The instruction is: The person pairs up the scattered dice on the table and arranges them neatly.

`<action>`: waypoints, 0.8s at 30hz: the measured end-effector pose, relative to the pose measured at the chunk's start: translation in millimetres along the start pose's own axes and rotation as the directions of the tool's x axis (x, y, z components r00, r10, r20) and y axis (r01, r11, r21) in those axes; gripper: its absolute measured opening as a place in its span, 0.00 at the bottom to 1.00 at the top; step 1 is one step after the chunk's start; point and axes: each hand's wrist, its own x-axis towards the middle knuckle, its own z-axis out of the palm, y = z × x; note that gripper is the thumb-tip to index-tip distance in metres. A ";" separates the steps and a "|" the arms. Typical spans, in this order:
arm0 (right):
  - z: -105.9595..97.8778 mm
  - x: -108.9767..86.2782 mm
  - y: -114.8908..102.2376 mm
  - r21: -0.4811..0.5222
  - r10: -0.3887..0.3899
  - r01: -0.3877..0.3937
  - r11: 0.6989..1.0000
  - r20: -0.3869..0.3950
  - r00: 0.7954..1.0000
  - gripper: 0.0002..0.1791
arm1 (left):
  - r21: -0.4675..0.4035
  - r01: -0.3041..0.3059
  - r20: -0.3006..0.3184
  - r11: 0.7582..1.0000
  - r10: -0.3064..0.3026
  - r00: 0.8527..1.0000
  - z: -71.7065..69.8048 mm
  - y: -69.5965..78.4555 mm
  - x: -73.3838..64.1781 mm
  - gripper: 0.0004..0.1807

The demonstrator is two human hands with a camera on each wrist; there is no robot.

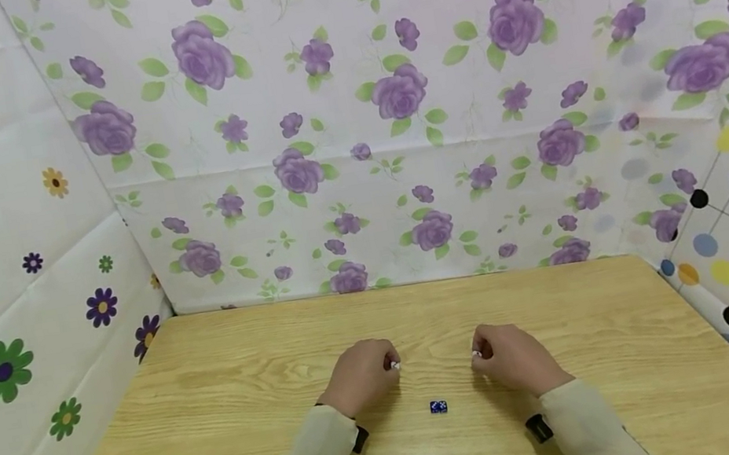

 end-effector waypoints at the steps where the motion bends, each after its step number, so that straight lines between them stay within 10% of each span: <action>1: 0.5 0.4 -0.2 -0.001 0.002 -0.002 1.000 0.003 1.000 0.04 | -0.004 0.001 -0.002 1.000 -0.001 1.000 0.5 0.3 0.7 0.04; 24: 19.6 13.7 -15.1 -0.074 -0.079 0.082 0.994 0.048 0.996 0.06 | -0.022 -0.051 0.032 0.998 0.051 0.998 20.4 14.2 17.2 0.03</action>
